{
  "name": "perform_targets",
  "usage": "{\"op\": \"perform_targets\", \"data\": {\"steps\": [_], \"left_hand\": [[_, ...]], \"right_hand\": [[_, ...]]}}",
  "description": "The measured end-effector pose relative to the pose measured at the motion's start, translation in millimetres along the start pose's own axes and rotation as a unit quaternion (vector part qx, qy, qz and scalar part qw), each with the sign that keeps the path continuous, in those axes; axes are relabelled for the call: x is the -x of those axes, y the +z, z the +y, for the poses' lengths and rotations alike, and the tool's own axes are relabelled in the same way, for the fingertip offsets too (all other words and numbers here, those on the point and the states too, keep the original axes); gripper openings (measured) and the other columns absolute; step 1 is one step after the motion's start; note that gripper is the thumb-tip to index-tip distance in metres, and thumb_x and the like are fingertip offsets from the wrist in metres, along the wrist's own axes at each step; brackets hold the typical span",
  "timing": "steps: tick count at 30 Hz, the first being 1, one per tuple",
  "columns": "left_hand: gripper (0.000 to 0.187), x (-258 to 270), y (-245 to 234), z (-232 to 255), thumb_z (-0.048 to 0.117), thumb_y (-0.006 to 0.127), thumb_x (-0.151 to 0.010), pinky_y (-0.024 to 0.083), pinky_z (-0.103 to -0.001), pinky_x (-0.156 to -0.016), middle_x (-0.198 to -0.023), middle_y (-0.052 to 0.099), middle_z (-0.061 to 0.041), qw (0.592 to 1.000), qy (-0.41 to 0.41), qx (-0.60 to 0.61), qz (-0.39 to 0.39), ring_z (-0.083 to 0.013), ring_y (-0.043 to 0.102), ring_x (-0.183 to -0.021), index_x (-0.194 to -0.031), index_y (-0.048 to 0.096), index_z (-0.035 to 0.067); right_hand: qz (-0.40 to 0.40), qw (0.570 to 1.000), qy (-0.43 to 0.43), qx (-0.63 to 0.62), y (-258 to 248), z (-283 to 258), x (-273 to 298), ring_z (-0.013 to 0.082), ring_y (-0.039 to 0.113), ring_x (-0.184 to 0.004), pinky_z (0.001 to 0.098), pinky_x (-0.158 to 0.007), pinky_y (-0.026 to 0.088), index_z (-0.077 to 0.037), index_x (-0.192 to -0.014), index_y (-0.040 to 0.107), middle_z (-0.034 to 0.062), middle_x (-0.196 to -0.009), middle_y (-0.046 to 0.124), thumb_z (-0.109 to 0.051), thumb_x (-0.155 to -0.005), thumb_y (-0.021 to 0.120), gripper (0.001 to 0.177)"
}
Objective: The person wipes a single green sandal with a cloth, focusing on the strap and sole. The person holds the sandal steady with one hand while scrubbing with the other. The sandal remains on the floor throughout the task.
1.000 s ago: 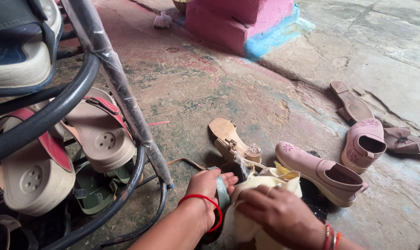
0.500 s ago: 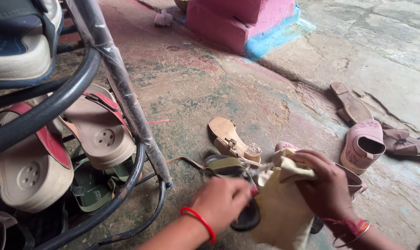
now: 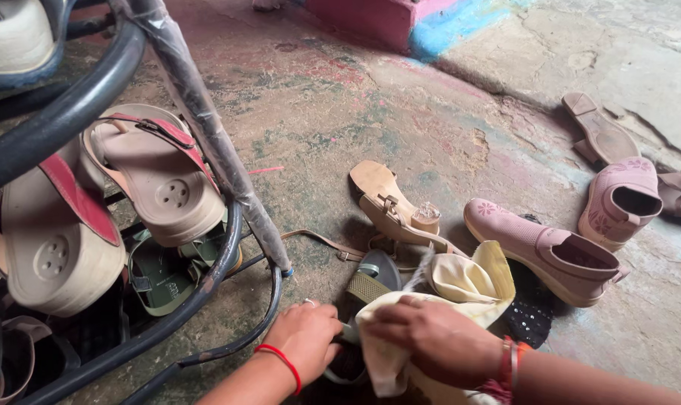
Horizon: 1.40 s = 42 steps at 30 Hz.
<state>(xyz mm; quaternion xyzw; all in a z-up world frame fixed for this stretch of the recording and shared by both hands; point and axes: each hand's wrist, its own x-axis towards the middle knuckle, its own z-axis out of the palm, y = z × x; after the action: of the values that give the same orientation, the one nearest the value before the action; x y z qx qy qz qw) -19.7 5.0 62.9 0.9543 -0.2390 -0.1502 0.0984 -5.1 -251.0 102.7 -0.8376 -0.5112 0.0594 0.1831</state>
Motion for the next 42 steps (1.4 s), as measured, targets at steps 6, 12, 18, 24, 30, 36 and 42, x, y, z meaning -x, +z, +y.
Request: {"op": "perform_targets", "data": {"steps": [6, 12, 18, 24, 30, 36, 42], "left_hand": [[0.052, -4.3, 11.5, 5.4, 0.027, 0.083, -0.078, 0.038, -0.044, -0.108, -0.144, 0.047, -0.011, 0.995, -0.012, -0.085, -0.048, -0.0288, 0.045, -0.133, -0.124, 0.065, 0.010], [0.043, -12.4, 36.1, 0.0, 0.015, 0.063, -0.095, 0.042, -0.044, -0.103, -0.135, 0.056, -0.008, 0.990, 0.010, -0.137, -0.044, -0.0259, 0.052, -0.128, -0.137, 0.057, 0.011], [0.043, -25.1, 53.4, -4.1, 0.014, 0.058, -0.095, 0.043, -0.043, -0.102, -0.135, 0.058, -0.008, 0.989, 0.004, -0.140, -0.039, -0.0247, 0.057, -0.122, -0.138, 0.056, 0.010], [0.033, -29.2, 58.0, -3.6, 0.013, 0.062, -0.091, 0.044, -0.040, -0.102, -0.131, 0.061, -0.009, 0.989, -0.002, -0.143, -0.039, -0.0245, 0.059, -0.120, -0.123, 0.066, 0.008], [0.038, -27.2, 51.7, -3.9, 0.013, 0.066, -0.085, 0.044, -0.040, -0.098, -0.124, 0.063, -0.015, 0.988, 0.030, -0.147, -0.033, -0.0286, 0.060, -0.114, -0.122, 0.066, 0.005], [0.096, -26.5, 33.4, -4.9, 0.027, 0.086, -0.072, 0.030, -0.045, -0.115, -0.153, 0.039, -0.017, 0.984, 0.014, -0.138, -0.109, -0.0299, 0.044, -0.135, -0.151, 0.039, 0.000], [0.093, -22.9, 28.7, -7.1, 0.019, 0.080, -0.077, 0.025, -0.048, -0.118, -0.161, 0.028, -0.019, 0.984, 0.013, -0.119, -0.135, -0.0309, 0.037, -0.142, -0.155, 0.032, 0.004]], "right_hand": [[-0.130, 0.985, -0.112, 0.030, 40.5, -3.1, -27.3, 0.0292, 0.063, -0.108, 0.0426, -0.088, 0.053, -0.007, -0.135, 0.065, 0.0098, -0.120, 0.067, -0.013, -0.092, 0.060, 0.043], [-0.152, 0.986, -0.038, 0.064, 67.5, 9.2, -39.7, 0.0320, 0.060, -0.108, 0.0427, -0.085, 0.054, -0.015, -0.123, 0.069, 0.0060, -0.114, 0.068, -0.014, -0.084, 0.061, 0.040], [-0.135, 0.984, -0.032, 0.111, 65.4, 8.8, -40.6, 0.0312, 0.060, -0.107, 0.0445, -0.084, 0.053, -0.020, -0.117, 0.071, 0.0025, -0.114, 0.067, -0.018, -0.083, 0.063, 0.035], [-0.129, 0.984, 0.066, 0.101, 27.5, 18.2, -49.1, 0.0307, 0.058, -0.107, 0.0422, -0.087, 0.053, -0.021, -0.120, 0.070, 0.0005, -0.114, 0.066, -0.014, -0.072, 0.067, 0.048], [0.037, 0.968, 0.208, 0.134, 8.4, 51.1, -56.7, 0.0306, 0.059, -0.110, 0.0424, -0.090, 0.054, -0.022, -0.127, 0.069, -0.0006, -0.118, 0.068, -0.009, -0.069, 0.066, 0.060], [-0.126, 0.982, 0.066, 0.121, 42.3, 57.8, -39.8, 0.0255, 0.061, -0.109, 0.0468, -0.093, 0.050, -0.012, -0.118, 0.069, 0.0053, -0.114, 0.066, -0.012, -0.064, 0.071, 0.054], [-0.177, 0.956, 0.228, 0.050, 20.1, 44.5, -27.4, 0.0221, 0.058, -0.113, 0.0383, -0.093, 0.052, -0.026, -0.106, 0.078, -0.0032, -0.109, 0.068, -0.020, -0.072, 0.075, 0.035]]}}
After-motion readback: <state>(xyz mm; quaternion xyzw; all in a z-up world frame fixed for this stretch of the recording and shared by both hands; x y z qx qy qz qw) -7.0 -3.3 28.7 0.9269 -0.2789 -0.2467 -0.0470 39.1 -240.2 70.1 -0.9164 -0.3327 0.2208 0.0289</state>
